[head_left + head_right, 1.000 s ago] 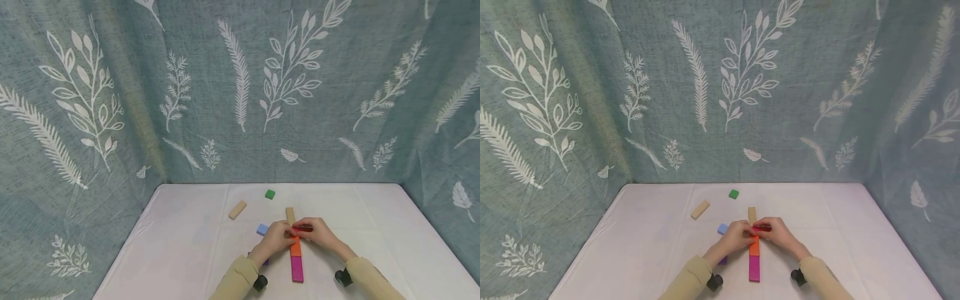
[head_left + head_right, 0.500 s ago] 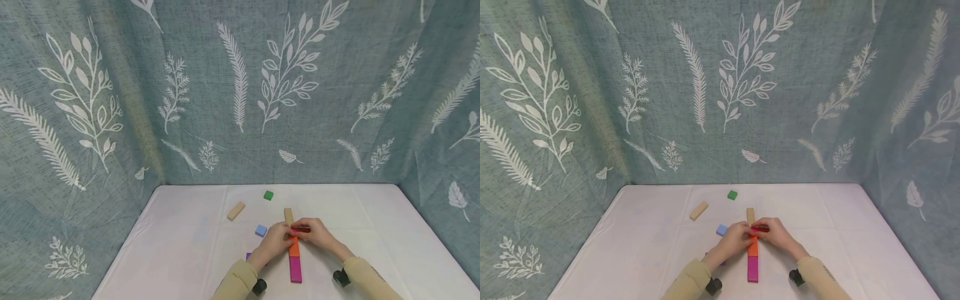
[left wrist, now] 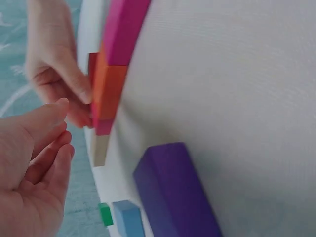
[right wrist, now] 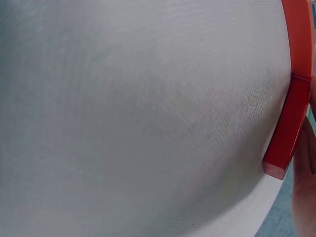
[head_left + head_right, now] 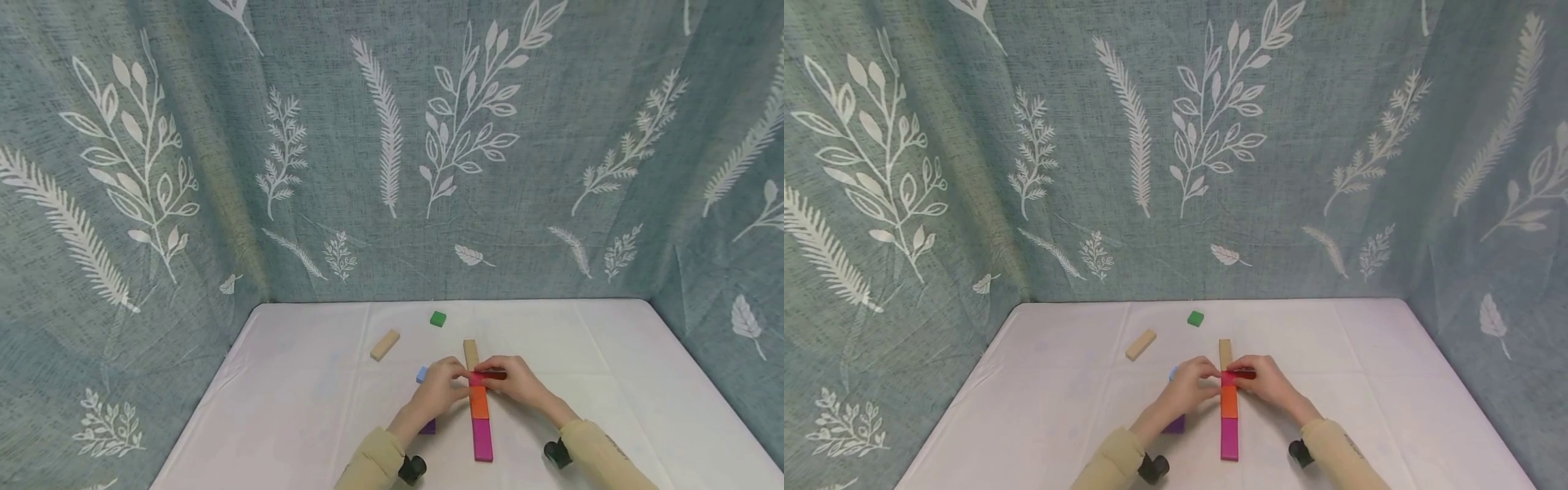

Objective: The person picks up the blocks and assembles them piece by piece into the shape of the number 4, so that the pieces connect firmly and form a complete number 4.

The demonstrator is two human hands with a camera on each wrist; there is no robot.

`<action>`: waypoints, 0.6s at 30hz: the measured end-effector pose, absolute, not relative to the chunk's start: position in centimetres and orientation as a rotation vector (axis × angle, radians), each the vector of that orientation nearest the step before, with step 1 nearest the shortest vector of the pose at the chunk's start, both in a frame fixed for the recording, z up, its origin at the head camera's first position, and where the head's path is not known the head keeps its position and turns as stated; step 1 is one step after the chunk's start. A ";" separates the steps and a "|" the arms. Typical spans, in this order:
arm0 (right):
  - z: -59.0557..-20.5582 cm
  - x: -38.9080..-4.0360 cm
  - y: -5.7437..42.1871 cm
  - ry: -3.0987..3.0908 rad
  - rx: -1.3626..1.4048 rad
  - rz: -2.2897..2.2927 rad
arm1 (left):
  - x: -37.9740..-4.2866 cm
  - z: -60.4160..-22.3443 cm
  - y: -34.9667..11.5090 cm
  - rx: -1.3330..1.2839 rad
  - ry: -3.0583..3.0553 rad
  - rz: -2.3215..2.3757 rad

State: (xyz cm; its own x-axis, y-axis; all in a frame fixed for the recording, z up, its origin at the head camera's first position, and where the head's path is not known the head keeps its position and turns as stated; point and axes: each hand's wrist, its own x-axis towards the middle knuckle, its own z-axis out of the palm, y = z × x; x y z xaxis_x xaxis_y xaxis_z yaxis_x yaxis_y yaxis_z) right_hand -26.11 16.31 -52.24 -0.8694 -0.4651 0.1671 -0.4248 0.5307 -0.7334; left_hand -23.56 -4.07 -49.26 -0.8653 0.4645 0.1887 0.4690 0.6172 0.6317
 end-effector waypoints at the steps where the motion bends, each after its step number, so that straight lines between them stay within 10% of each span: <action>1: -52.2 -26.1 16.3 2.705 -0.774 -1.271 | -23.5 -49.1 -4.3 -0.812 -2.807 -1.127; 18: -51.9 -25.9 16.2 2.726 -0.745 -1.229 | -21.9 -46.5 -8.5 -0.686 -2.623 -1.595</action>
State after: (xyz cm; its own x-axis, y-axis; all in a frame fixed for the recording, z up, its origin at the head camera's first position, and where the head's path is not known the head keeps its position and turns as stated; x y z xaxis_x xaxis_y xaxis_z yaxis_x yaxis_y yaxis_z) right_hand -25.89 16.20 -51.86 -0.8814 -0.4513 0.1395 -0.4033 0.5652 -0.7196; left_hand -21.87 -8.48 -46.50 -0.9050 0.3657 0.2175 0.3615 0.3910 0.8465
